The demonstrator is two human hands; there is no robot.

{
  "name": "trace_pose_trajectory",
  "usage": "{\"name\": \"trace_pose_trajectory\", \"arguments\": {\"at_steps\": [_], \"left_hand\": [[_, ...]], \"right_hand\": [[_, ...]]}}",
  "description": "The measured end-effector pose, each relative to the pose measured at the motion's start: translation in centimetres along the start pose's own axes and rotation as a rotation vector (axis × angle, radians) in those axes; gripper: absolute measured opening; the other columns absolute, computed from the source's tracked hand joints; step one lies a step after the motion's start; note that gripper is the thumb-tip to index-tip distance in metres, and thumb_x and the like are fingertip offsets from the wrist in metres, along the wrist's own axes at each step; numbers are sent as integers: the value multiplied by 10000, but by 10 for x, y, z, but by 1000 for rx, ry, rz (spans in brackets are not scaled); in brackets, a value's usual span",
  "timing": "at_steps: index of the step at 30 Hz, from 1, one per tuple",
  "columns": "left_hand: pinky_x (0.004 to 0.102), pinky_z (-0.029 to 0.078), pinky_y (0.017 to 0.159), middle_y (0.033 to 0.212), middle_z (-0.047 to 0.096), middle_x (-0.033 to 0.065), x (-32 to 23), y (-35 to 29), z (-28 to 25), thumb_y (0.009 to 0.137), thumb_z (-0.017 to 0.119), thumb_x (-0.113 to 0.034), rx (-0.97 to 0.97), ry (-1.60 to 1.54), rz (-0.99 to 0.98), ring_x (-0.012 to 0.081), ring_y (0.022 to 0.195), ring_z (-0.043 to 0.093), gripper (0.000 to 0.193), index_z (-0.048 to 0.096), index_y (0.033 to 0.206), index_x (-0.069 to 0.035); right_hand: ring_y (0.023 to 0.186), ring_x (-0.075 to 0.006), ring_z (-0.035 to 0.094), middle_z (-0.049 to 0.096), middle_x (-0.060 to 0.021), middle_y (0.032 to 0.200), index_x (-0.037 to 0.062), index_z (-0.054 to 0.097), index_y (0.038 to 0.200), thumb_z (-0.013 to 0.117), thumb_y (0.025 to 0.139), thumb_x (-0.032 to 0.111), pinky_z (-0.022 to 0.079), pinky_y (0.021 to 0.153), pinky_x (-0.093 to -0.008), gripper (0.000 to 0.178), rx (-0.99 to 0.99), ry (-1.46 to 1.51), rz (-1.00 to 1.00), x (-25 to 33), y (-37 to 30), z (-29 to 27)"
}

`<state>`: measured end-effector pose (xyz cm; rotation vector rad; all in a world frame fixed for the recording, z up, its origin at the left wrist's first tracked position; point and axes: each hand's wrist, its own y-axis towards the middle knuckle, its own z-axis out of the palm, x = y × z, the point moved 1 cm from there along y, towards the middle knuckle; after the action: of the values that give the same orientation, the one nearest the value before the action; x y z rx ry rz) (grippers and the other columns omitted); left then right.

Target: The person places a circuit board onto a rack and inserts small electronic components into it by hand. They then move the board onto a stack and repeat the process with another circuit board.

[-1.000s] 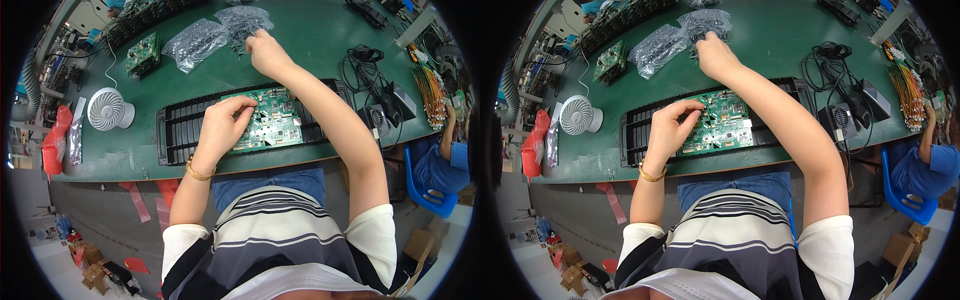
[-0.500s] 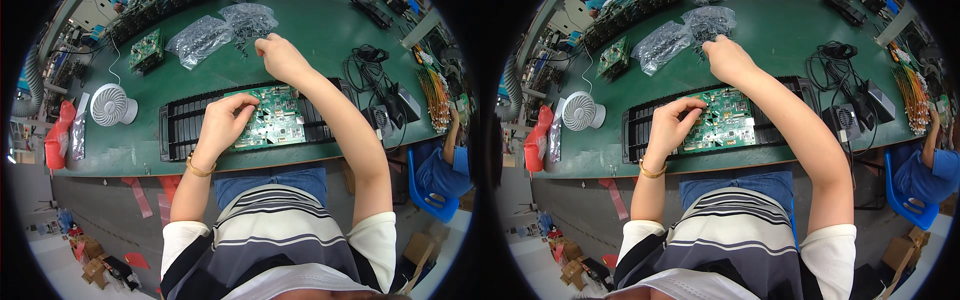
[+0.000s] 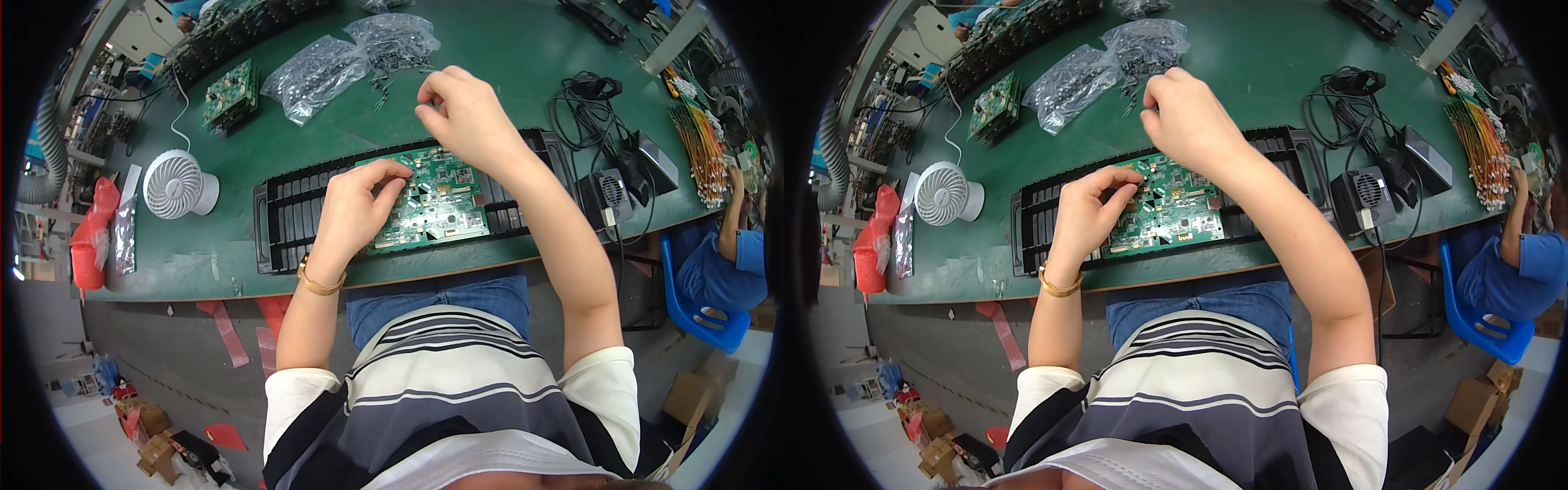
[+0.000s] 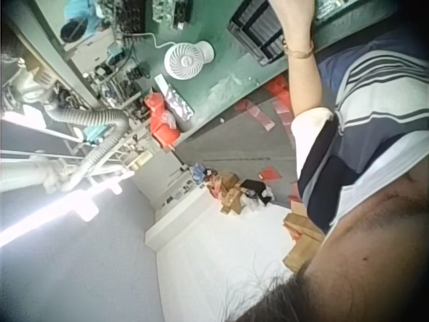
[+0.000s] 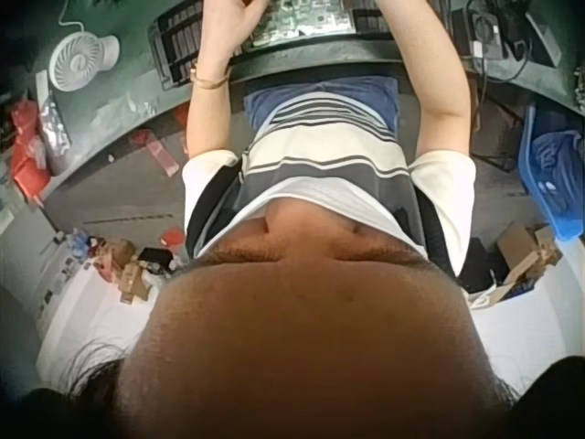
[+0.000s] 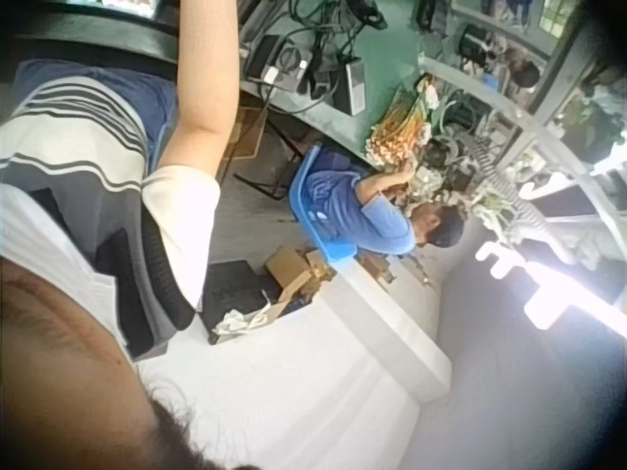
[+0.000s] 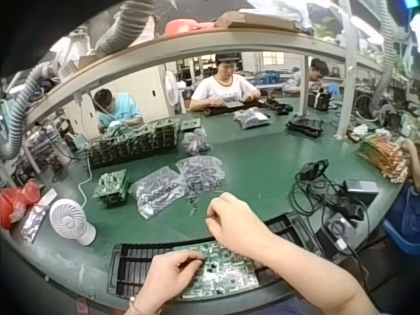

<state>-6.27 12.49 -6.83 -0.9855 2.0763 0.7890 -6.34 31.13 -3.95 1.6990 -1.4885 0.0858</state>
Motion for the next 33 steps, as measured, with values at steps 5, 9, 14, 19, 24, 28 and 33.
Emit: {"name": "trace_pose_trajectory", "arguments": {"at_steps": [5, 9, 14, 19, 24, 28, 33], "left_hand": [[298, 492, 640, 867, 703, 72, -3, 1, 2, 786, 635, 0, -17, 84, 65, 223, 657, 613, 151, 698, 922, -12], [281, 482, 691, 849, 670, 85, -8, 3, 9, 787, 637, 30, -12, 258, 262, 219, 729, 612, 149, 692, 924, 11], [292, 486, 692, 872, 669, 90, -6, 1, 9, 777, 641, 36, -21, 297, 309, 229, 733, 613, 163, 683, 932, 10], [297, 488, 696, 897, 674, 92, -5, 1, 7, 778, 636, 37, 14, 377, 336, 232, 736, 613, 174, 677, 945, 7], [297, 483, 677, 888, 678, 89, -10, 1, 1, 784, 632, 33, 43, 384, 430, 226, 707, 602, 168, 674, 945, 9], [288, 473, 642, 860, 681, 87, -19, 9, -3, 782, 632, 26, 60, 372, 440, 211, 667, 584, 151, 679, 925, 13], [316, 490, 655, 838, 683, 102, -22, 45, -15, 787, 627, -18, 221, 264, 228, 251, 676, 605, 111, 680, 879, 16]], "right_hand": [[685, -263, 583, 604, -105, 820, 37, 633, 834, 612, 724, 27, 500, 636, -342, 112, -101, 69, -79, -2, -14, -1], [708, -262, 591, 612, -108, 848, 33, 627, 830, 618, 731, 13, 503, 651, -346, 101, -123, 211, -66, -5, -23, 4], [648, -222, 578, 618, -97, 824, 20, 623, 829, 644, 734, 10, 489, 606, -317, 97, -63, 280, 82, -1, -32, -4], [598, -191, 563, 628, -85, 791, 12, 635, 836, 656, 747, 10, 476, 572, -294, 91, -46, 289, 92, -8, -38, -5], [577, -174, 558, 638, -79, 773, 9, 650, 841, 655, 763, 9, 471, 556, -281, 78, -107, 287, 28, -14, -39, -4], [586, -170, 561, 646, -78, 776, 8, 658, 844, 650, 770, 7, 472, 559, -279, 74, -73, 272, 56, -17, -40, -7], [590, -154, 561, 637, -70, 772, 9, 655, 843, 638, 774, 7, 469, 558, -269, 71, -86, 256, 91, -23, -45, -4]]}}
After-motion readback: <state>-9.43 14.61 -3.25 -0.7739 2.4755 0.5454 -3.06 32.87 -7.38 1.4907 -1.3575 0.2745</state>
